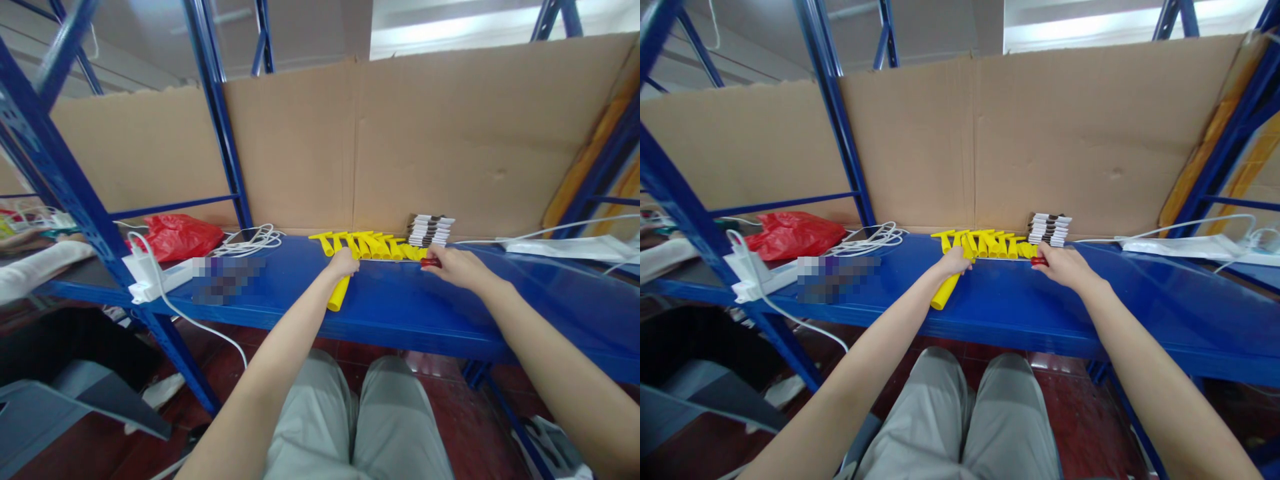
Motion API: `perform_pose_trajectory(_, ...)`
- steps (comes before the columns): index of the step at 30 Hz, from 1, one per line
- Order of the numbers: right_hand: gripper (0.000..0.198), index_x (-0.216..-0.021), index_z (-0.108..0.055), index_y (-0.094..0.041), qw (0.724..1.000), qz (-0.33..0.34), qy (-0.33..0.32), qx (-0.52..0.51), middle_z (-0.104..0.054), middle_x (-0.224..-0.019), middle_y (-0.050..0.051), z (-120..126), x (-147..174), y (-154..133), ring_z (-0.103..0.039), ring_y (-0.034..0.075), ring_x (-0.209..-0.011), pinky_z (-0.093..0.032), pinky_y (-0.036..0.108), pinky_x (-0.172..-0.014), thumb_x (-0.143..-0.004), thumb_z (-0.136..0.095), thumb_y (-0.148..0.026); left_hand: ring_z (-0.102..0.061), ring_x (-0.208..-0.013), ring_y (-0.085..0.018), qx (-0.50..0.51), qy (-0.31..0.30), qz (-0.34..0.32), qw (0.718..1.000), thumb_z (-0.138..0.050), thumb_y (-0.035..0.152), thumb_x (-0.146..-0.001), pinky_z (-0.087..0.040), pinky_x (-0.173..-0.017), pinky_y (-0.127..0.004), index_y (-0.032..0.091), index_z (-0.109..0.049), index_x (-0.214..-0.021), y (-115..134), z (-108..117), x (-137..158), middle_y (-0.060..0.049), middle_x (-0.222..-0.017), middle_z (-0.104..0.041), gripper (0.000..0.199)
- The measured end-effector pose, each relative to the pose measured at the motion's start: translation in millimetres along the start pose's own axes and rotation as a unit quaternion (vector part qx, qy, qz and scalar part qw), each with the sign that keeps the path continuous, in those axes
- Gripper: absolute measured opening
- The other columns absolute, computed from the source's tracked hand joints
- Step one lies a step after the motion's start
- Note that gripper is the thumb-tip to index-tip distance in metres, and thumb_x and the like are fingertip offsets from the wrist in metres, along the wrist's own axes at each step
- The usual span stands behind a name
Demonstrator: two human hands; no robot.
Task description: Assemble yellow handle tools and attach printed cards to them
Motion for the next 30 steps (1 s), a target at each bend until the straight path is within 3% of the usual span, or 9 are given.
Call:
perform_pose_trajectory(11,0.022,-0.092,-0.065,-0.023,1.0,0.02,0.009,0.013,-0.072,-0.079,0.006,2.9,1.8,-0.4,-0.064,0.021,-0.07,-0.037,0.027,-0.055,-0.085,-0.048,-0.036,-0.063,-0.059,-0.015,0.01,-0.003,0.002,1.0,-0.054,0.006,-0.077,-0.046,-0.056,-0.022,0.004,-0.069,-0.079,3.0,2.6,5.9,-0.012,-0.069,-0.069,0.015)
perform_pose_trajectory(17,0.025,-0.093,-0.065,-0.023,0.999,-0.011,-0.001,0.034,-0.072,-0.083,0.008,8.0,3.2,-4.8,-0.065,0.024,-0.071,-0.035,0.029,-0.055,-0.085,-0.045,-0.035,-0.053,-0.047,-0.009,0.078,-0.017,-0.008,0.997,-0.048,0.001,-0.078,-0.044,-0.052,-0.019,0.006,-0.067,-0.071,3.1,3.1,8.8,-0.005,-0.059,-0.064,0.021)
perform_pose_trajectory(30,0.024,-0.094,-0.064,-0.022,0.999,-0.021,0.013,0.045,-0.072,-0.085,0.009,10.1,4.9,-7.3,-0.065,0.024,-0.073,-0.034,0.028,-0.055,-0.085,-0.044,-0.031,-0.045,-0.042,-0.008,0.161,-0.036,0.033,0.986,-0.052,0.0,-0.075,-0.038,-0.049,-0.019,0.012,-0.055,-0.055,5.9,5.1,15.4,0.003,-0.042,-0.047,0.024)
Point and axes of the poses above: each hand's wrist, its own x-axis away from the middle knuckle, its own z-axis out of the back of the hand, y = z × x, the point moved 1 cm from there along -x, towards the middle knuckle
